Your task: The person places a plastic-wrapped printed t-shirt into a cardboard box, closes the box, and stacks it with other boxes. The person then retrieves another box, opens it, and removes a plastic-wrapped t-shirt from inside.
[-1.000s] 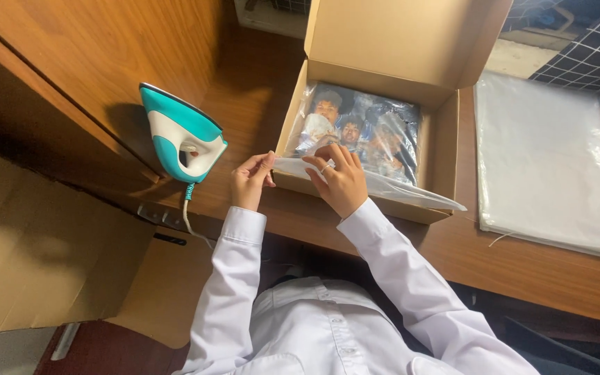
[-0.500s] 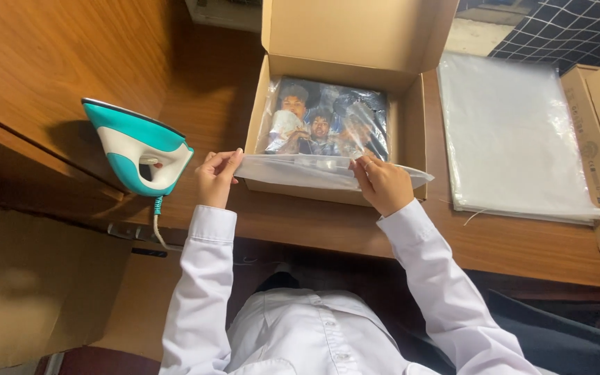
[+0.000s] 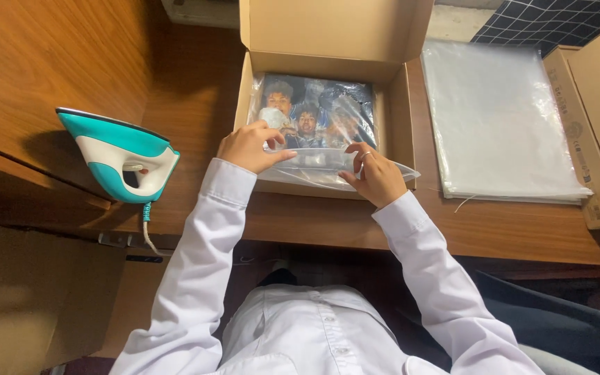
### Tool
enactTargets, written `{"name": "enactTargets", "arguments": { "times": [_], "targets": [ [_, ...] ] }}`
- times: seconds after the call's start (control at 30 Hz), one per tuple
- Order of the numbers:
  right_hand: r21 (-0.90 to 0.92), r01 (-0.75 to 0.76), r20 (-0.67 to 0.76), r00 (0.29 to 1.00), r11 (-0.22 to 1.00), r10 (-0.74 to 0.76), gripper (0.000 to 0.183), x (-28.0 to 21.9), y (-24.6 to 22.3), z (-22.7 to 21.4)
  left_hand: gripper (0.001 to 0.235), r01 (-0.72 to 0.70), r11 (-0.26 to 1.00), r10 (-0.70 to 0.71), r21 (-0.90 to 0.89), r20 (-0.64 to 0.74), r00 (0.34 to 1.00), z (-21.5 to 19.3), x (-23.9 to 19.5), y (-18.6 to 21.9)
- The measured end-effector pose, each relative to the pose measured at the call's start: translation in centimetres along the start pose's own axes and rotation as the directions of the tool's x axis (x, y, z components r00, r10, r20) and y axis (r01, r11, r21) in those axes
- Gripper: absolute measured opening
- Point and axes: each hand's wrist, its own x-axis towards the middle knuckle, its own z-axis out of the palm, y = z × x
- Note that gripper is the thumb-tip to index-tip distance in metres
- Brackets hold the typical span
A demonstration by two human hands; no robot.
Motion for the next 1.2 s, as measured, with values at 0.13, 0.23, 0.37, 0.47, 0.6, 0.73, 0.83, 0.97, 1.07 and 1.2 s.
{"name": "enactTargets", "arguments": {
  "times": [0.13,0.23,0.37,0.47,0.6,0.73,0.83,0.97,1.07,1.2],
  "targets": [
    [0.03,-0.014,0.124,0.992,0.999,0.011,0.027,0.1,-0.4,-0.6,0.015,-0.044,0.955,-0.026,0.292,0.231,0.973,4.3,3.1,-2.1],
    [0.101,-0.179,0.3,0.943,0.979,0.142,0.049,0.1,-0.6,-0.7,0.012,-0.009,0.95,-0.055,0.313,0.193,0.98,5.0,3.0,-1.9],
    [-0.002,0.01,0.087,0.996,1.0,-0.01,0.036,2.2,-0.3,1.6,0.014,-0.008,0.968,-0.055,0.249,0.243,0.968,4.4,2.5,-1.6],
    [-0.021,0.221,0.036,0.975,0.975,-0.22,0.019,4.2,0.8,4.4,0.014,-0.049,0.97,-0.015,0.238,0.258,0.966,4.2,2.4,-1.6],
    [0.074,0.05,0.373,0.925,0.996,-0.074,0.024,6.3,2.3,9.3,0.017,0.015,0.97,-0.082,0.244,0.268,0.96,4.0,2.4,-1.8],
    [-0.057,-0.059,0.648,0.757,0.997,0.082,0.025,7.0,4.7,12.8,0.02,0.07,0.982,-0.109,0.175,0.226,0.968,3.3,2.6,-1.8],
    [-0.158,-0.025,0.544,0.832,0.987,0.108,0.02,6.9,7.1,15.8,0.022,0.115,0.987,-0.129,0.109,0.13,0.983,2.7,3.0,-2.5],
    [-0.187,-0.111,0.435,0.882,0.976,0.183,0.071,6.6,5.5,14.6,0.023,-0.003,0.999,-0.007,-0.051,-0.18,0.984,4.9,4.2,-4.5],
    [-0.264,-0.059,0.438,0.882,0.963,0.175,0.096,7.1,4.0,13.9,0.015,-0.028,0.976,-0.038,-0.215,-0.299,0.954,5.1,4.3,-4.8],
    [-0.241,0.08,0.489,0.871,0.967,0.05,0.084,8.3,3.5,14.6,0.013,0.027,0.95,-0.126,-0.312,-0.301,0.945,5.5,4.1,-4.7]
  ]
}}
